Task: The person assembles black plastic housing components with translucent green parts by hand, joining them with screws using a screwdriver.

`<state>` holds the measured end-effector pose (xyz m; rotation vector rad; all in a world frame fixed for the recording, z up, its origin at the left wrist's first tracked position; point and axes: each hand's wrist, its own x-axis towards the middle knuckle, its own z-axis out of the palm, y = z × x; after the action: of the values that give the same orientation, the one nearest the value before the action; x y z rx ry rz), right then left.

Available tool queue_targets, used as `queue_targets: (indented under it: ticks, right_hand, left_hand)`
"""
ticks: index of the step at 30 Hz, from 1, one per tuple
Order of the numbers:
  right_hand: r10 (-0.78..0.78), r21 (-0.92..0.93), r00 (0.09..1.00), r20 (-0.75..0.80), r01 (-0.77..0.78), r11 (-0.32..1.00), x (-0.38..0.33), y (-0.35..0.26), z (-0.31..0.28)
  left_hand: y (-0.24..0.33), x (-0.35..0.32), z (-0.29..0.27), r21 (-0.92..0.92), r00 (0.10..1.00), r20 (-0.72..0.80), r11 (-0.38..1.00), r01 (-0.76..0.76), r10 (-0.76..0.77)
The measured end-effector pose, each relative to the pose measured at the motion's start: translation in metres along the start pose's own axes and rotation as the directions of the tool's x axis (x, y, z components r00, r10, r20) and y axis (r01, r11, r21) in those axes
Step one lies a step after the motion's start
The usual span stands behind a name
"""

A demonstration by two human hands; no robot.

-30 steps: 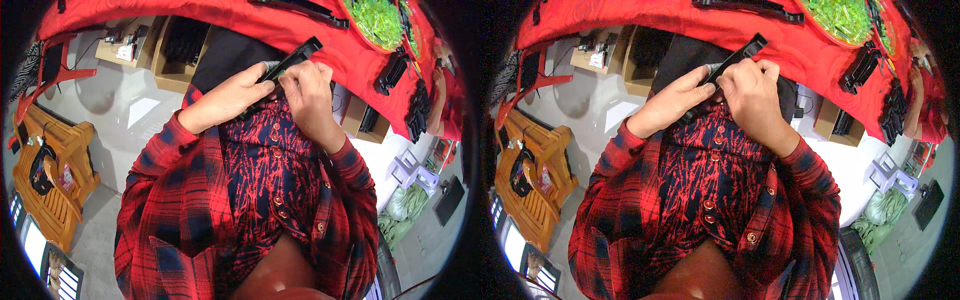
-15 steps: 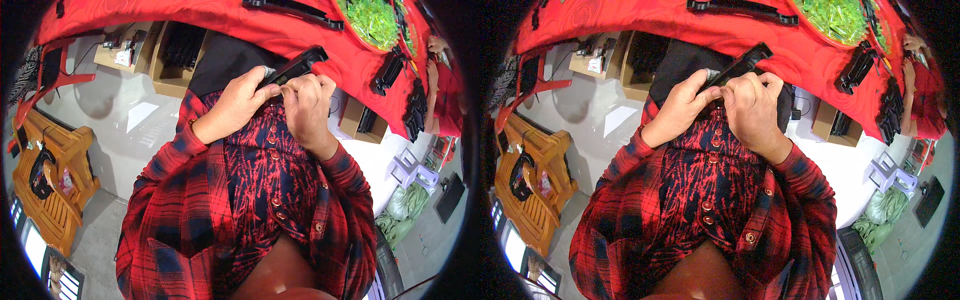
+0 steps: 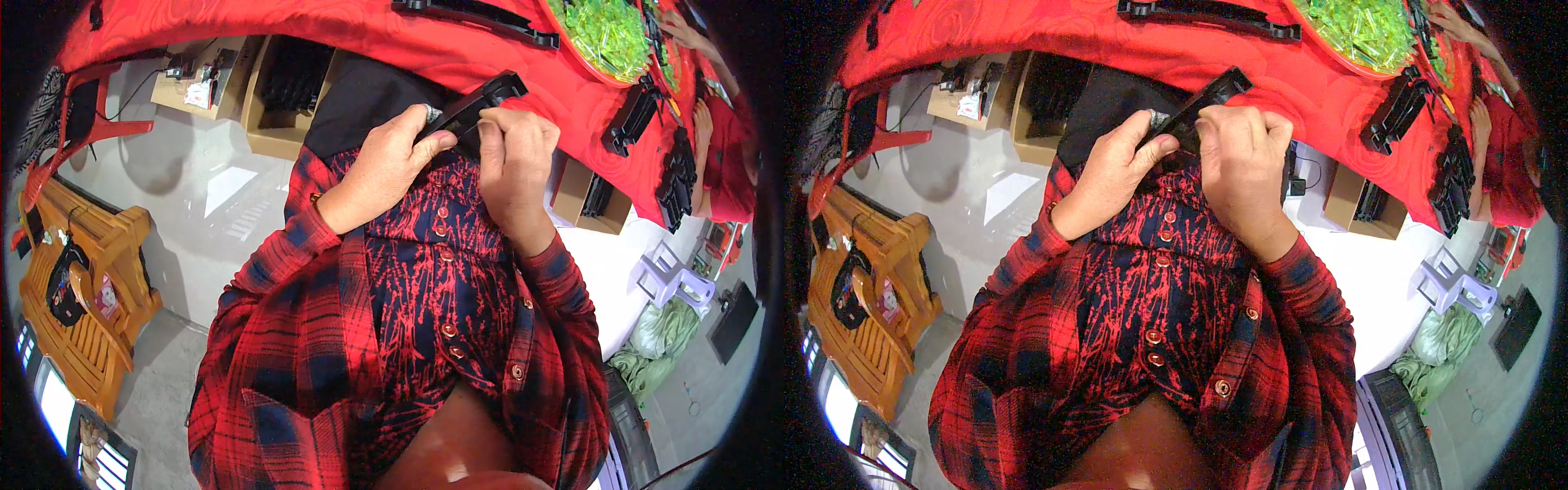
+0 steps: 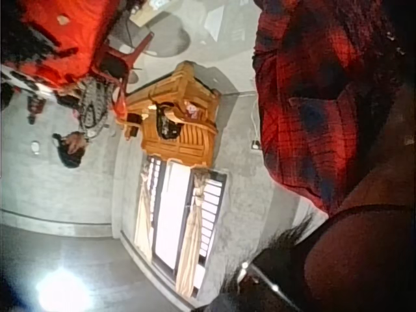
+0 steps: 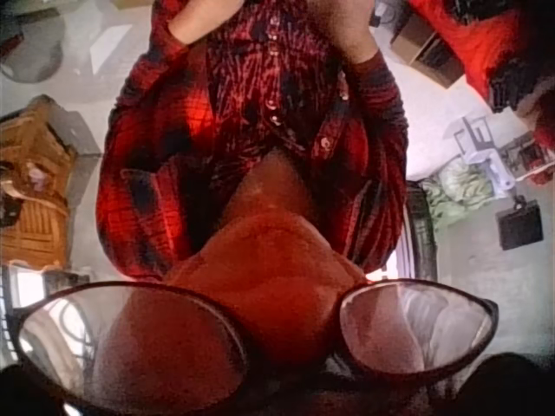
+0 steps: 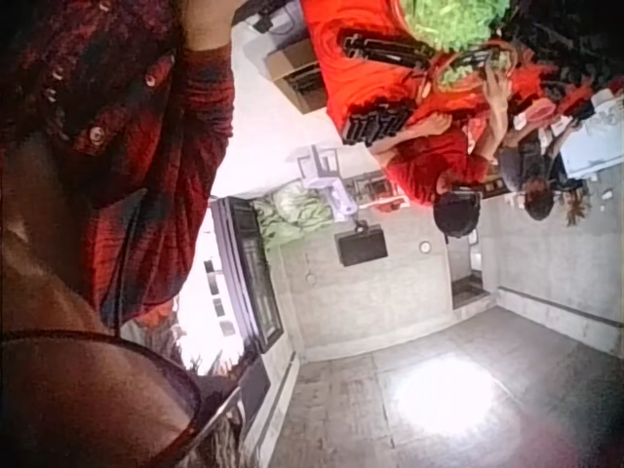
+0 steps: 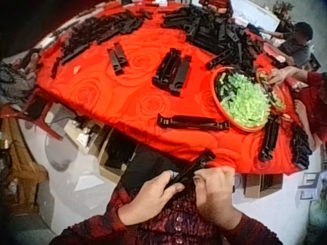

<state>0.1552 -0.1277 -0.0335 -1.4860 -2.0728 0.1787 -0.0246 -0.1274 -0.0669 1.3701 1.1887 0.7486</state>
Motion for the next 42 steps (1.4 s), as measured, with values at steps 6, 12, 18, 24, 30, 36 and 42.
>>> queue_targets:
  ticks: [6, 12, 18, 24, 30, 36, 42]
  right_hand:
    - [-0.049, -0.134, 0.987, 0.156, 0.07, 0.989, 0.011, -0.008, -0.017]
    - [-0.007, 0.025, 0.944, 0.33, -0.001, 1.0, 0.015, -0.001, -0.019]
    - [0.085, 0.228, 0.844, 0.53, -0.239, 0.944, 0.024, 0.013, -0.027]
    - [0.277, 0.254, 0.473, 0.837, -0.782, 0.569, 0.04, 0.016, -0.03]
    - [0.193, 0.229, 0.361, 0.912, -0.842, 0.489, 0.042, 0.034, -0.022]
    - [0.112, 0.279, 0.339, 0.934, -0.889, 0.363, 0.036, 0.04, -0.021]
    - [0.05, 0.118, 0.132, 0.99, -0.969, 0.215, 0.035, 0.032, -0.023]
  left_hand:
    - [0.005, -0.002, -0.003, 0.085, 1.0, -0.011, 0.996, -0.006, 0.007]
    - [0.003, -0.003, 0.0, 0.135, 0.999, 0.041, 0.991, -0.013, 0.008]
    - [0.002, -0.005, -0.001, 0.121, 0.997, 0.077, 0.992, -0.039, 0.029]
    - [-0.002, -0.006, -0.002, 0.143, 0.995, 0.096, 0.989, 0.023, -0.037]
    - [-0.001, -0.002, -0.002, 0.236, 0.98, 0.14, 0.966, 0.105, -0.141]
    - [0.001, 0.0, -0.005, 0.398, 0.964, 0.214, 0.915, 0.061, -0.157]
    - [0.002, 0.004, -0.016, 0.426, 0.942, 0.312, 0.904, -0.024, -0.122]
